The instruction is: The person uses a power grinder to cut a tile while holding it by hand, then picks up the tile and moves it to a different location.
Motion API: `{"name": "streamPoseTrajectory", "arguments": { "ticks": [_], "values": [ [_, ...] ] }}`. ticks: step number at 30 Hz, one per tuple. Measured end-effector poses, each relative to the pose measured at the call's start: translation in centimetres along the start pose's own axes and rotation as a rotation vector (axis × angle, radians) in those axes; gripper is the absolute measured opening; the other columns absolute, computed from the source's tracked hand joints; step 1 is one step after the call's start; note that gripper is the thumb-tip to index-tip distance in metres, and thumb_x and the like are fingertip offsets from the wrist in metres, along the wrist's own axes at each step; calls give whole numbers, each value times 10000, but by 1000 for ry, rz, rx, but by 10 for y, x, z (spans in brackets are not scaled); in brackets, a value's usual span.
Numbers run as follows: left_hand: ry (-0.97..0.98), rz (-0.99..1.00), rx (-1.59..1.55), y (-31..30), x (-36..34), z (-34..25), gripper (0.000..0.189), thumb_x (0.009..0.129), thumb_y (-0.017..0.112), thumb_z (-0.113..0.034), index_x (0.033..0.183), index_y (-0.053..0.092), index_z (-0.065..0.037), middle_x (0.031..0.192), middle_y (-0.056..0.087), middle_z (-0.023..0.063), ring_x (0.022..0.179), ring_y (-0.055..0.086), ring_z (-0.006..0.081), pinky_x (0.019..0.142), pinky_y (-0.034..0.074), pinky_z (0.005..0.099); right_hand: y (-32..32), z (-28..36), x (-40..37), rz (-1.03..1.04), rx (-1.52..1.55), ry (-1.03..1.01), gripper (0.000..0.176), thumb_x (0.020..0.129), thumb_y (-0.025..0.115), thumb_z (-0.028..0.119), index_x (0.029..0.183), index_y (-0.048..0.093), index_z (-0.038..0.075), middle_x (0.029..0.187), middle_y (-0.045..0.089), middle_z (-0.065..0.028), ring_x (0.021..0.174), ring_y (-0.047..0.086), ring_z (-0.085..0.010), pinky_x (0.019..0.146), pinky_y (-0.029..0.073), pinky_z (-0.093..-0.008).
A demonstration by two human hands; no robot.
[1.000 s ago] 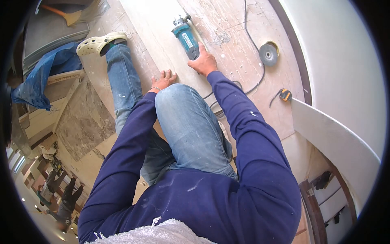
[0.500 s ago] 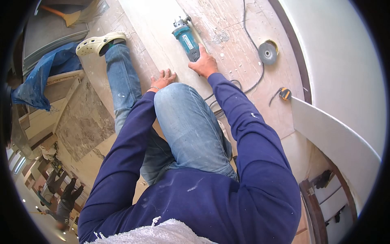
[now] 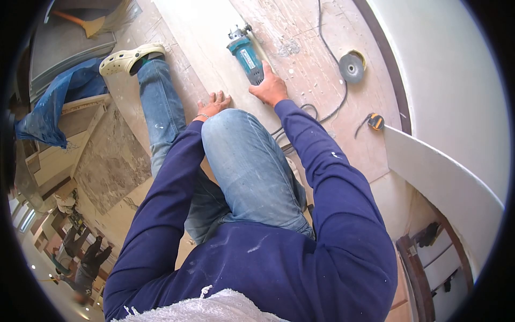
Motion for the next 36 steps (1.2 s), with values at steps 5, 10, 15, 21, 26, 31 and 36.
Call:
{"name": "streamPoseTrajectory", "arguments": {
  "ticks": [5, 10, 15, 21, 26, 31, 36],
  "values": [
    [0, 3, 18, -1, -1, -1, 749, 962, 569, -487, 1603, 214, -332, 1702, 79, 45, 1565, 71, 304, 1181, 123, 708, 1, -4, -2, 13, 2, 13, 983, 679, 697, 365, 1534, 307, 76, 1166, 655, -314, 1091, 650, -445, 980, 499, -456],
    [6, -12, 5, 3, 3, 1, 746, 961, 563, -499, 1601, 217, -335, 1701, 84, 44, 1565, 71, 304, 1177, 124, 715, 1, -7, -6, 9, 16, 14, 986, 678, 701, 367, 1532, 305, 76, 1162, 655, -316, 1089, 651, -445, 978, 500, -457],
    [7, -11, 10, 2, 2, 1, 743, 962, 560, -501, 1600, 216, -335, 1701, 85, 44, 1564, 76, 307, 1175, 124, 718, 2, -10, -9, -6, 18, -2, 977, 683, 706, 374, 1527, 316, 75, 1159, 656, -312, 1088, 652, -444, 975, 501, -457],
    [8, -15, 18, 2, 2, 0, 742, 961, 561, -501, 1596, 220, -326, 1700, 89, 51, 1563, 79, 314, 1173, 129, 721, 2, -13, -17, -26, 42, -14, 965, 685, 715, 371, 1519, 333, 71, 1153, 661, -305, 1079, 655, -441, 965, 506, -456],
    [6, -20, 49, 3, 3, 0, 752, 957, 563, -512, 1597, 218, -322, 1699, 90, 62, 1563, 78, 321, 1167, 128, 729, 1, -12, -16, -56, 55, -9, 945, 685, 713, 363, 1511, 355, 77, 1134, 673, -293, 1060, 663, -433, 944, 516, -460],
    [43, -53, 37, 4, 1, 0, 798, 935, 555, -561, 1600, 226, -268, 1694, 102, 84, 1561, 83, 331, 1136, 153, 757, -4, 8, 10, -68, 56, -34, 932, 675, 705, 359, 1503, 377, 82, 1125, 680, -287, 1055, 667, -430, 939, 518, -460],
    [56, -118, 57, 10, 4, 4, 777, 939, 545, -556, 1593, 244, -263, 1692, 119, 83, 1556, 111, 339, 1129, 154, 763, -8, 34, 39, -44, 43, -38, 941, 665, 692, 360, 1510, 378, 90, 1144, 683, -269, 1074, 668, -409, 948, 519, -439]
  ]
}}
Point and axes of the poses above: each hand's wrist, its own x-axis towards the middle knuckle, its own y-axis out of the palm, z = x × y, the point moved 7 cm from there along x, towards the middle knuckle
